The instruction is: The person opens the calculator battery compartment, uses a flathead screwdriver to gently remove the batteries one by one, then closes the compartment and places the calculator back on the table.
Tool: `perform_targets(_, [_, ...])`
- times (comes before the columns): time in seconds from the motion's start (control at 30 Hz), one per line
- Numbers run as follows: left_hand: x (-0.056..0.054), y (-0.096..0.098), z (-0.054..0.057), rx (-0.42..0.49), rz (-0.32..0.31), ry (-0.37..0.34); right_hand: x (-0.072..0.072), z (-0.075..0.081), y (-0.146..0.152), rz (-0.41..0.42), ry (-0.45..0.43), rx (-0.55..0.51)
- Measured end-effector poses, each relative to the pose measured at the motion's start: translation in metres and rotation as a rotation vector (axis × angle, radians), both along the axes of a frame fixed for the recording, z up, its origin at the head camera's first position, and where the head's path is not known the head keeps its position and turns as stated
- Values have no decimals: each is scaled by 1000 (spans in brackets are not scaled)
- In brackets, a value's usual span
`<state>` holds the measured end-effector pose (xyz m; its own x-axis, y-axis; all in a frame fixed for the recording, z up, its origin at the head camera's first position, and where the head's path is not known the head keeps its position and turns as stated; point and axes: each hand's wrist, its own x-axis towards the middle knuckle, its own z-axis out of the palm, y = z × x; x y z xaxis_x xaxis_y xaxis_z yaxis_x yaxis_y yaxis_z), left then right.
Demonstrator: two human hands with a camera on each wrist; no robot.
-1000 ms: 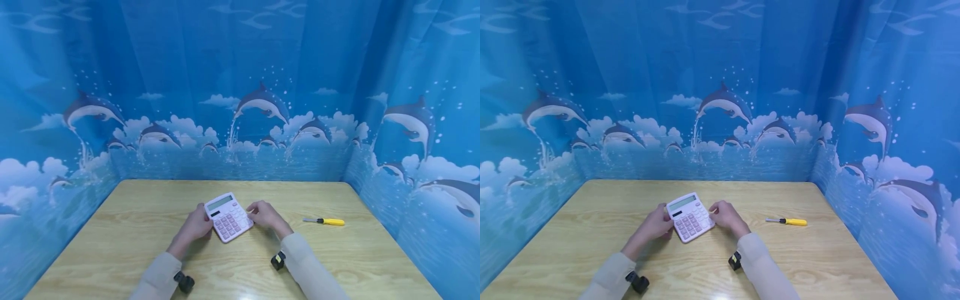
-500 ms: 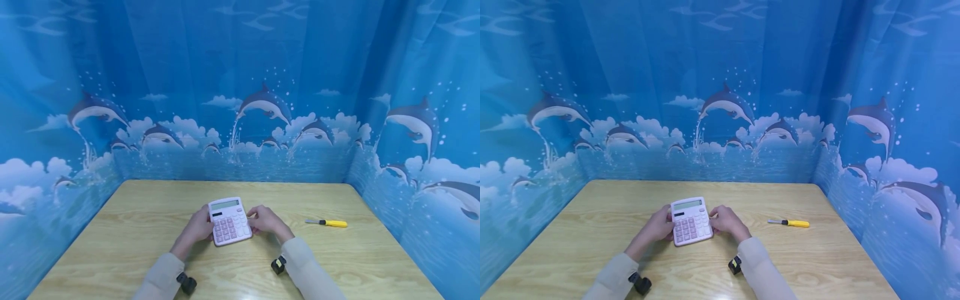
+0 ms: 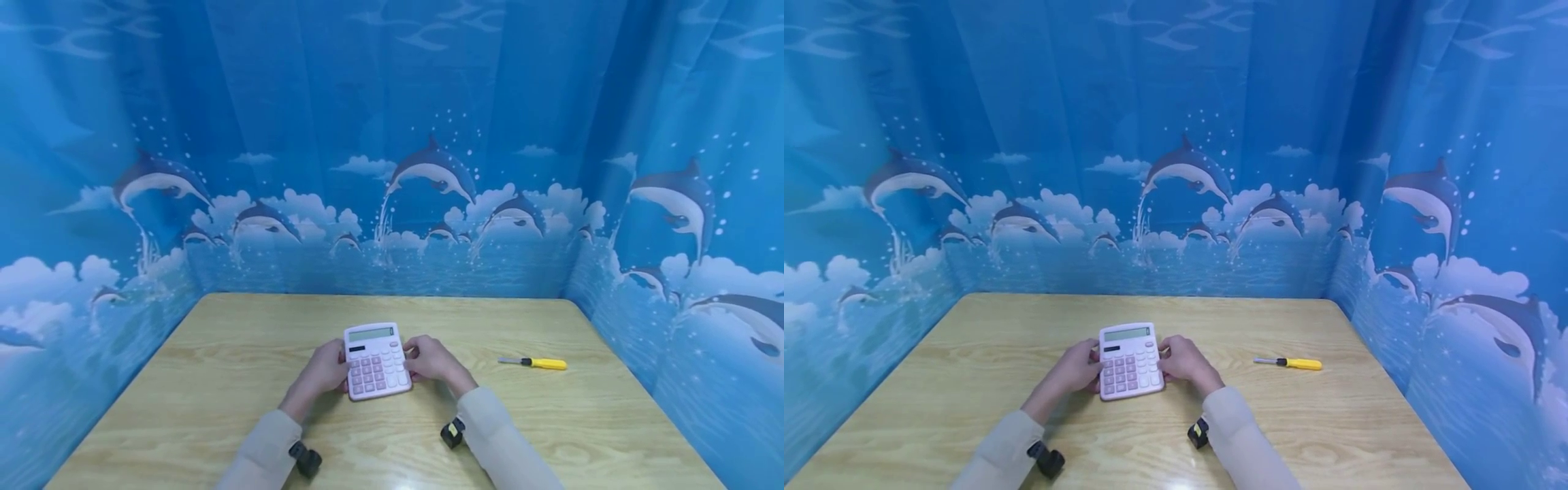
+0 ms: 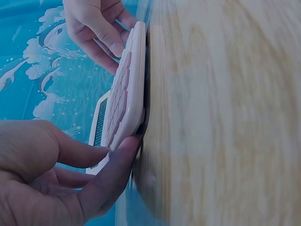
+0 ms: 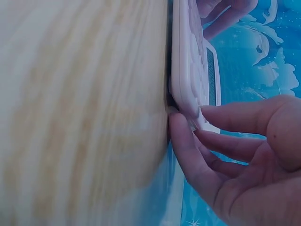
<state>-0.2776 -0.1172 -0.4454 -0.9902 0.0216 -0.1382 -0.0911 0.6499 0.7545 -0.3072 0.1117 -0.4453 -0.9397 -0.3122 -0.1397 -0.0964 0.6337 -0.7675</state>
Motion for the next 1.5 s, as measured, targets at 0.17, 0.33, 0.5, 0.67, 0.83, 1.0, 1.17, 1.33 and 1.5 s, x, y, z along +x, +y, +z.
perform_targets(0.17, [1,-2,-2,-23,-28,26,-1,-3,-1,-8,-11,6])
perform_targets(0.33, [2,-2,-4,-29,-31,21,1,-5,-2,-8,-38,-12])
perform_targets(0.5, [3,-2,-4,-28,-29,29,2,-5,-3,-10,-43,-20])
perform_targets(0.67, [3,-2,-4,-19,-31,24,3,-5,-3,-6,-33,-23])
perform_targets(0.83, [3,-1,-3,-37,-41,24,4,-4,-2,-11,-40,-37])
perform_targets(1.0, [3,0,-2,-33,-56,37,4,-2,-1,-14,-51,-36])
perform_targets(1.17, [3,0,-3,-45,-60,33,4,-2,-1,-10,-51,-28])
perform_targets(1.33, [4,-1,-1,-24,-55,6,3,-3,-3,2,-40,-24])
perform_targets(1.5, [4,-3,1,-28,-49,-6,2,0,-5,8,-28,-7])
